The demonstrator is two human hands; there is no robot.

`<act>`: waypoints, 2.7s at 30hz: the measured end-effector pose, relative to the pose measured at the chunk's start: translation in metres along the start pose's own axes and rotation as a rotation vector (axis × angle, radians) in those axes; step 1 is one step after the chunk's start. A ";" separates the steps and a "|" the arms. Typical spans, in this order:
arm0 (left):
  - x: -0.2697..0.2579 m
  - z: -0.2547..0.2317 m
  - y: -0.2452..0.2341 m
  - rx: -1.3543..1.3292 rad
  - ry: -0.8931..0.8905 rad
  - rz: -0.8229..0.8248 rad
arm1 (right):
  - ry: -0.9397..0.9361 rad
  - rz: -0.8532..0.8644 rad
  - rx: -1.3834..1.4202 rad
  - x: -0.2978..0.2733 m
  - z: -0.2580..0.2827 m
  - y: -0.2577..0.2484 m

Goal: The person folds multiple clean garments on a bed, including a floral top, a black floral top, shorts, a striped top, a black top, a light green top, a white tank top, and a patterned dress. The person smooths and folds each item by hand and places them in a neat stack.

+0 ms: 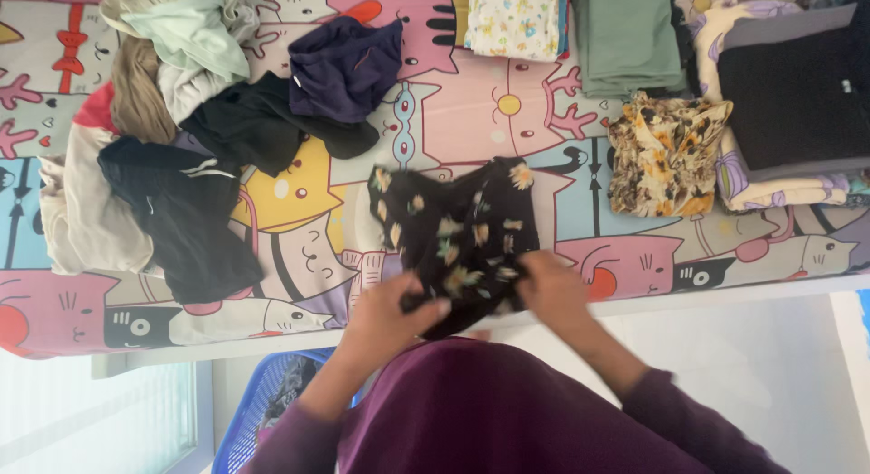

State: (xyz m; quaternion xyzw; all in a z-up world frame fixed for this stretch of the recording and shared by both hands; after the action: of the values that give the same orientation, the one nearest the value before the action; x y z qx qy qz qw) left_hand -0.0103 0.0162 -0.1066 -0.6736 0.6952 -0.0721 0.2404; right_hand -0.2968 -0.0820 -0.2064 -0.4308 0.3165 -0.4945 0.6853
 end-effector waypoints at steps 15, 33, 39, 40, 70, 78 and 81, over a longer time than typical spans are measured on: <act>0.038 -0.158 -0.137 0.524 0.699 -0.774 | -0.182 -0.206 -0.034 0.105 0.061 -0.302; 0.071 0.031 0.048 0.250 0.318 -0.175 | 0.070 0.388 0.312 0.089 -0.023 -0.044; 0.218 0.049 0.070 0.211 0.197 -0.576 | 0.244 0.148 0.399 0.199 0.043 0.061; 0.225 0.059 0.074 0.229 0.096 -0.552 | 0.205 0.056 0.249 0.204 0.046 0.070; 0.183 0.028 0.042 -0.410 -0.042 -0.337 | 0.539 0.261 1.408 0.136 0.067 0.046; 0.181 0.035 0.050 -0.457 -0.052 -0.354 | 0.711 0.463 1.548 0.138 0.054 0.044; 0.179 0.038 0.050 -0.572 -0.056 -0.345 | 0.697 0.587 1.645 0.141 0.050 0.042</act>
State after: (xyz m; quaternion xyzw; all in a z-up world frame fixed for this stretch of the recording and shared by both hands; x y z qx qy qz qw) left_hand -0.0352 -0.1446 -0.2038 -0.8232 0.5563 0.1046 0.0448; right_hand -0.1926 -0.1962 -0.2244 0.4580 0.1512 -0.4712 0.7385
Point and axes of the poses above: each hand's wrist, its own x-axis towards the middle knuckle, its own y-axis out of the palm, z = x × y, the point moved 2 cm from there along x, towards the middle knuckle, and after that the axes turned 10 degrees about y, right-handed, at the moved point
